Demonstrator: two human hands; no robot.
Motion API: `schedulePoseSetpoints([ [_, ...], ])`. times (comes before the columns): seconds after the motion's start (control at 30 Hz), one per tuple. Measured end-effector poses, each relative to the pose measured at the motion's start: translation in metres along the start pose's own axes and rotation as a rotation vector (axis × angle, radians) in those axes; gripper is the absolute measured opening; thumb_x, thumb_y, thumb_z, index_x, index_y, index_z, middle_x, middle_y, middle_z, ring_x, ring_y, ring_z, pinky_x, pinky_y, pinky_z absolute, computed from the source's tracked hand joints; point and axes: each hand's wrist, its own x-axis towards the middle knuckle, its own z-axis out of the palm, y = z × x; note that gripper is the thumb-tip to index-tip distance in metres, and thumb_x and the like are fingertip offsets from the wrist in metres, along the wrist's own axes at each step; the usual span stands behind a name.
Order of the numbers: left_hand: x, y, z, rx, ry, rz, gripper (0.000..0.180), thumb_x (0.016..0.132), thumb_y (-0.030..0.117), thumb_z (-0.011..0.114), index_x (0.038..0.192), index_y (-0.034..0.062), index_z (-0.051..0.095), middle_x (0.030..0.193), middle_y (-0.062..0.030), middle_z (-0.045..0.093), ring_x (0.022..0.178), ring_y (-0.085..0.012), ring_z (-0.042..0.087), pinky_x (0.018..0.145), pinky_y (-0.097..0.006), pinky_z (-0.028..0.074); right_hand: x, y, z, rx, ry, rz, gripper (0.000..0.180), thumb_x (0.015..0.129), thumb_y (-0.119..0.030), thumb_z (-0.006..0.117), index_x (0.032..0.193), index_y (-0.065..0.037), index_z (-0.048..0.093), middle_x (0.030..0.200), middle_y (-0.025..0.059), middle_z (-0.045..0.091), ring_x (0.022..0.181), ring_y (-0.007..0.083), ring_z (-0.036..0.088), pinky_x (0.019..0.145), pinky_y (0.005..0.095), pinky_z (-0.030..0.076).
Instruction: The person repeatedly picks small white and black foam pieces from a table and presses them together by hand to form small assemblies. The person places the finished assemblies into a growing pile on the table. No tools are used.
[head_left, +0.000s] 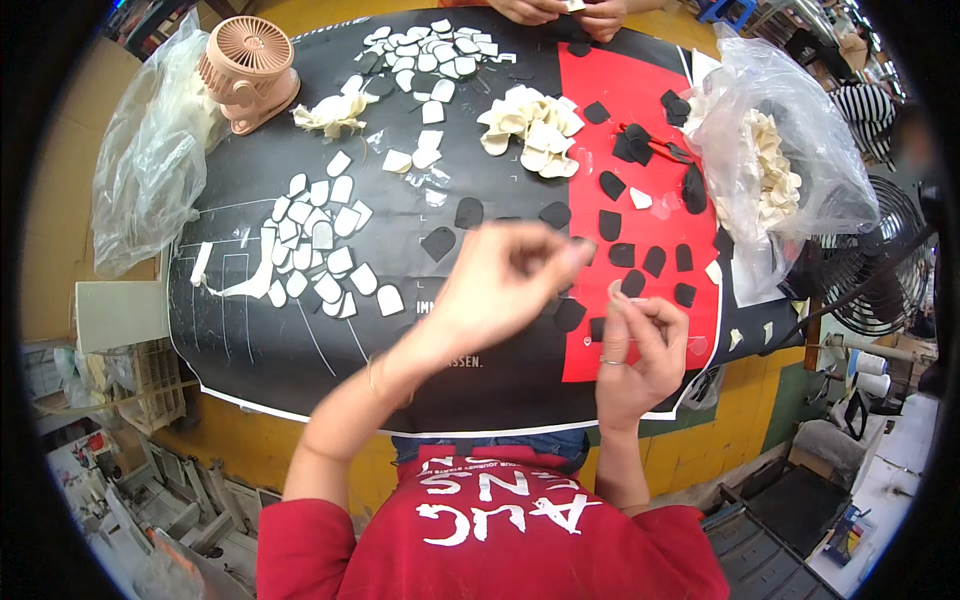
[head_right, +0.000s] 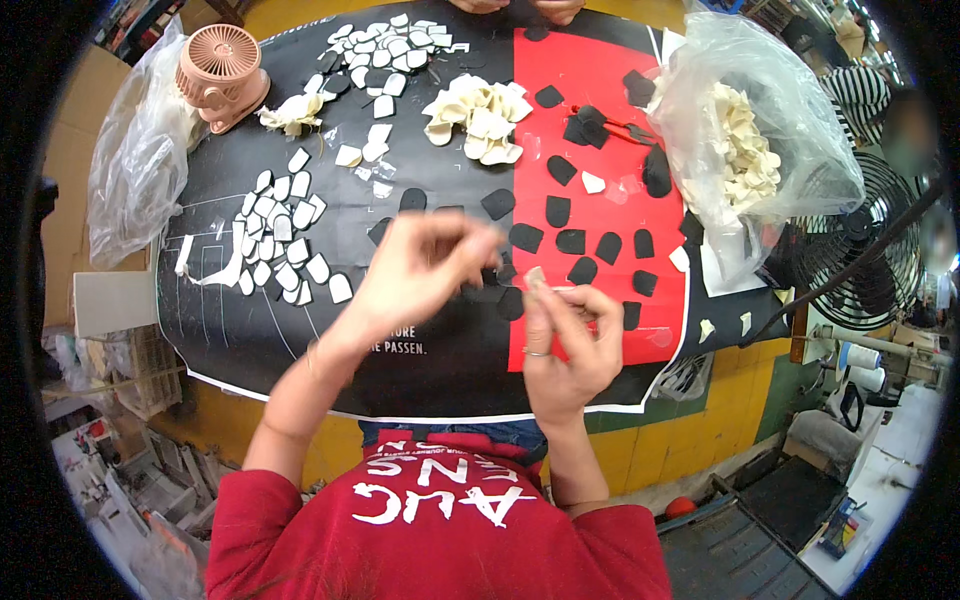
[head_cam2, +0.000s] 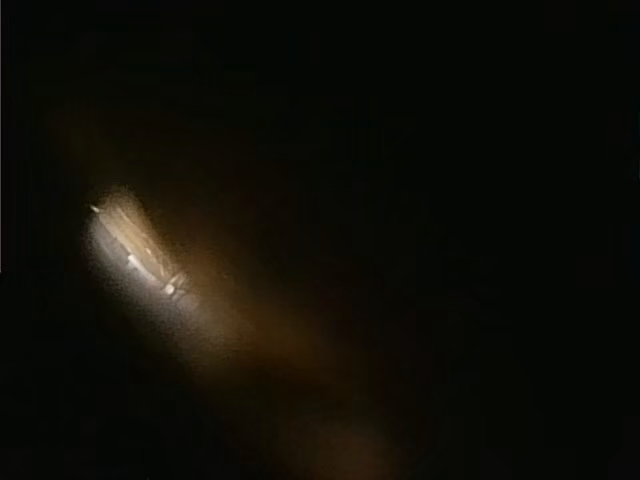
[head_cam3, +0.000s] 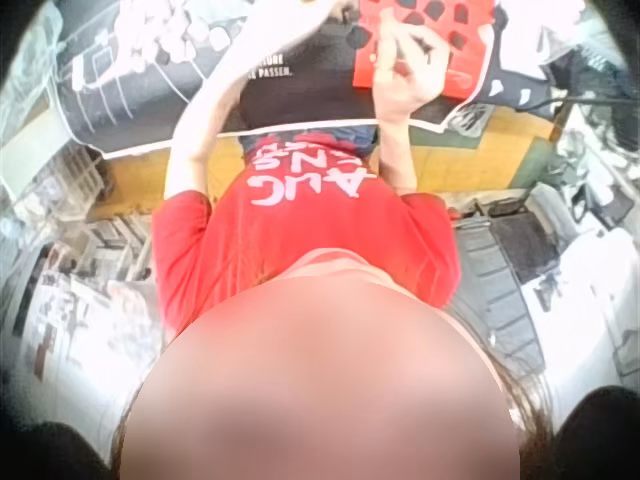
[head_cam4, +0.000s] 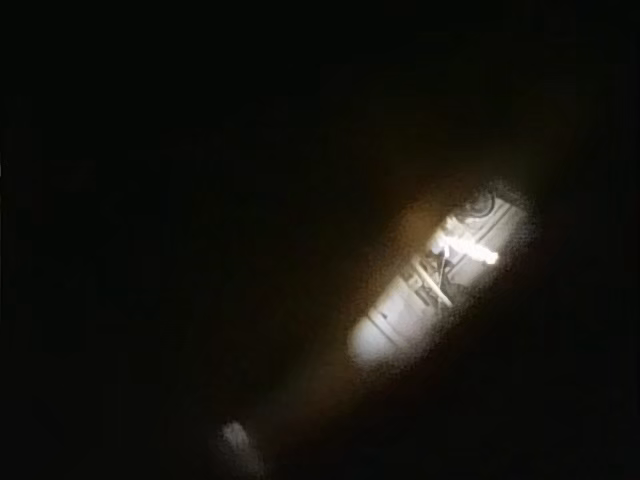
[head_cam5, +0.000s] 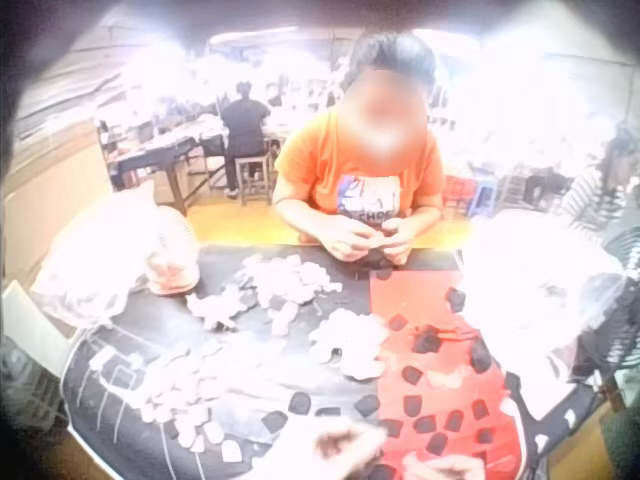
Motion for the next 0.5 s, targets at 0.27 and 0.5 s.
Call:
schedulePoseSetpoints([
  [0.27, -0.078, -0.037, -0.016, -0.532, 0.096, -0.108, 0.022, 0.099, 0.012, 0.064, 0.113, -0.0042, 0.07, 0.103, -0.0092, 0.072, 0.087, -0.01, 0.065, 0.071, -0.025, 0.054, -0.008, -0.021, 0.022, -0.113, -0.402, -0.339, 0.032, 0.077, -0.016, 0.083, 0.107, -0.009, 0.075, 0.112, 0.0113, 0.064, 0.092, 0.0245, 0.061, 0.081, 0.0353, 0.048],
  [0.5, -0.091, -0.043, -0.029, 0.159, 0.077, 0.104, 0.014, 0.091, 0.0, 0.066, 0.104, -0.0024, 0.07, 0.089, -0.0097, 0.071, 0.074, -0.0158, 0.066, 0.067, -0.028, 0.052, -0.007, -0.036, 0.021, 0.14, -0.605, 0.024, 0.037, 0.076, -0.016, 0.087, 0.108, -0.003, 0.072, 0.105, 0.0111, 0.065, 0.088, 0.0226, 0.066, 0.073, 0.0323, 0.054],
])
